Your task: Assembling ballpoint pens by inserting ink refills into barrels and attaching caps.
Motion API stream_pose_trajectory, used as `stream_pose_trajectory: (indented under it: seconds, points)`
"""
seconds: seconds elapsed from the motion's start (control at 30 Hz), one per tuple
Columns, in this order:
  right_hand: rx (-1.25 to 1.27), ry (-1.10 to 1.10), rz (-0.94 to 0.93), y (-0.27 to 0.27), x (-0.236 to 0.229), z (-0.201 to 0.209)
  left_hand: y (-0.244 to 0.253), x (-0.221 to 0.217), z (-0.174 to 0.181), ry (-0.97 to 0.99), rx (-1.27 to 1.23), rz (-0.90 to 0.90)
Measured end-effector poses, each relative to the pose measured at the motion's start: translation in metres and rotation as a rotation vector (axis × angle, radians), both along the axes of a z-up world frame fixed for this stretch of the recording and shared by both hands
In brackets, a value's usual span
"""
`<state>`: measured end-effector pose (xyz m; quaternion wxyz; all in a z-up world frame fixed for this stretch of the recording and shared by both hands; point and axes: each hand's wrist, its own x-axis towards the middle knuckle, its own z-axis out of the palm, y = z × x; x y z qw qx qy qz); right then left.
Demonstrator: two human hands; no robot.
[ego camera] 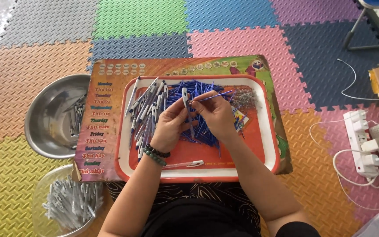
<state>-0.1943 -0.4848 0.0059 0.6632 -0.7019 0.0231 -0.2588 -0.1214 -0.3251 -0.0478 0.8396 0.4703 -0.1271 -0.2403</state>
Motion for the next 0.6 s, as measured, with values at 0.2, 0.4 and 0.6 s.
stream_pose_trajectory:
  seconds: [0.2, 0.4, 0.6]
  points:
    - [0.015, 0.008, -0.014, 0.002, -0.001, -0.006, 0.002, -0.001, -0.004, 0.015, 0.018, -0.034]
    - [-0.014, 0.006, -0.006, 0.004, 0.000, -0.008, 0.002, -0.001, -0.005, 0.016, 0.013, -0.026]
    - [-0.018, -0.002, -0.031, 0.003, 0.005, -0.015, 0.001, -0.007, 0.005, -0.006, 0.023, -0.002]
